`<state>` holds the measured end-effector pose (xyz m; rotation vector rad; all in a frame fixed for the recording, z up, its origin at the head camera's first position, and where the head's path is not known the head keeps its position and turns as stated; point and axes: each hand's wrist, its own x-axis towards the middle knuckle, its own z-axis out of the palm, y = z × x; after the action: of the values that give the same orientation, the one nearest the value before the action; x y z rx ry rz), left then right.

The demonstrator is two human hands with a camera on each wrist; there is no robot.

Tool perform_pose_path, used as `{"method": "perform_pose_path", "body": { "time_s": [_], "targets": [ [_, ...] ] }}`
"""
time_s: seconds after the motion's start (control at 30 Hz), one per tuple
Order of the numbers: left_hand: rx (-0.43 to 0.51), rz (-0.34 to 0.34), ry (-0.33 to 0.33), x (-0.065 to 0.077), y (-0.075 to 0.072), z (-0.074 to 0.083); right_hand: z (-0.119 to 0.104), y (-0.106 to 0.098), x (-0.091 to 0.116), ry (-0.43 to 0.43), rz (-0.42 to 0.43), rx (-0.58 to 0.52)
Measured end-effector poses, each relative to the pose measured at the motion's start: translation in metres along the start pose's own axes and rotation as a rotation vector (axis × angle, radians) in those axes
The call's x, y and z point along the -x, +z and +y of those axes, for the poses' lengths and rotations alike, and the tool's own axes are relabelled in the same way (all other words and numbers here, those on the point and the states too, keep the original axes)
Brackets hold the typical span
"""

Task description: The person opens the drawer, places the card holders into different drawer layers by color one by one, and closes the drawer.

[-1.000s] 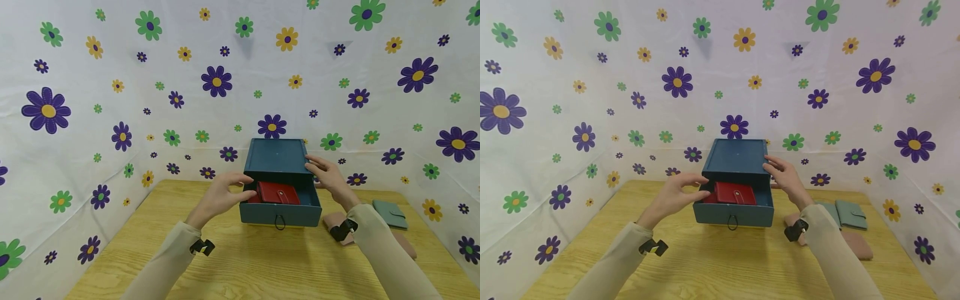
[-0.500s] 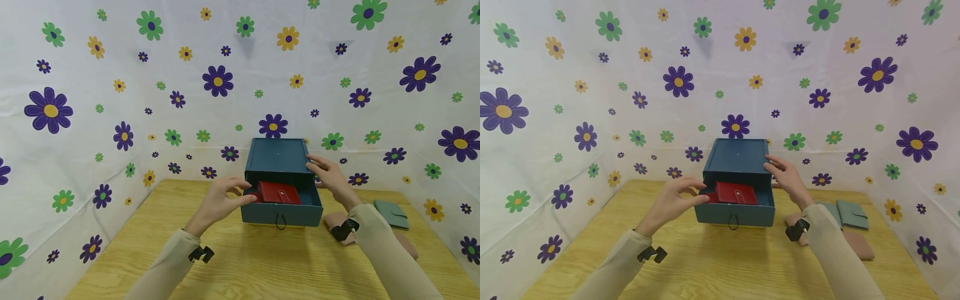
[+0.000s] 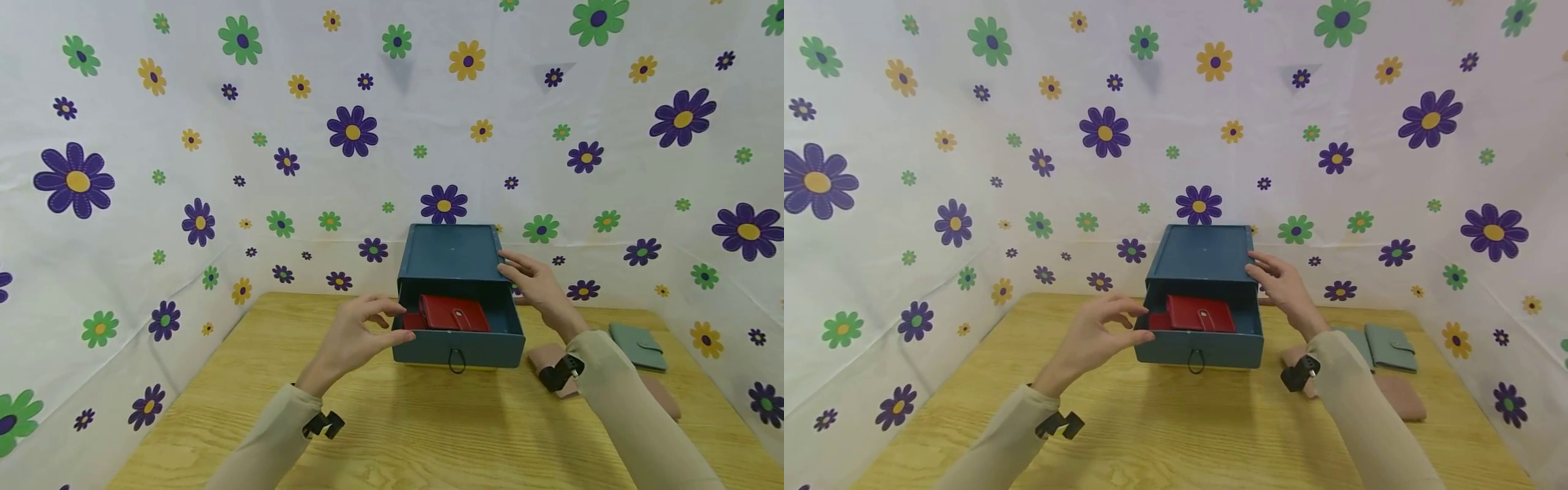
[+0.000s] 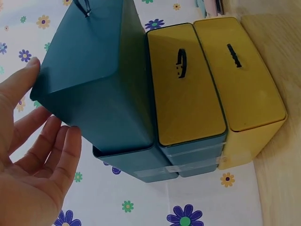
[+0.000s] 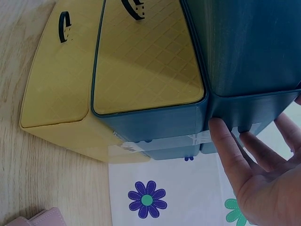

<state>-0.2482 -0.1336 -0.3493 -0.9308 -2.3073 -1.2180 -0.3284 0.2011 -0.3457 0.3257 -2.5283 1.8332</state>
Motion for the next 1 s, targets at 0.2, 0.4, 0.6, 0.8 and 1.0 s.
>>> {"method": "perform_pose_path", "body": {
  "time_s": [0.2, 0.4, 0.6, 0.8, 1.0],
  "targets": [
    [-0.022, 0.044, 0.038, 0.006, 0.004, 0.0, -0.001, 0.0, 0.0, 0.003, 0.005, 0.001],
    [-0.057, 0.126, 0.107, 0.013, 0.012, -0.003, 0.0, 0.001, -0.001, 0.01, 0.003, -0.002],
    [-0.194, 0.193, 0.235, 0.021, 0.019, -0.003, 0.0, 0.0, -0.001, 0.018, 0.004, 0.01],
    [-0.307, 0.229, 0.326, 0.027, 0.024, -0.002, -0.001, 0.0, -0.001, 0.014, -0.001, 0.011],
    [-0.229, 0.295, 0.241, 0.031, 0.032, -0.003, -0.001, 0.0, 0.001, 0.013, -0.001, 0.016]
  ]
}}
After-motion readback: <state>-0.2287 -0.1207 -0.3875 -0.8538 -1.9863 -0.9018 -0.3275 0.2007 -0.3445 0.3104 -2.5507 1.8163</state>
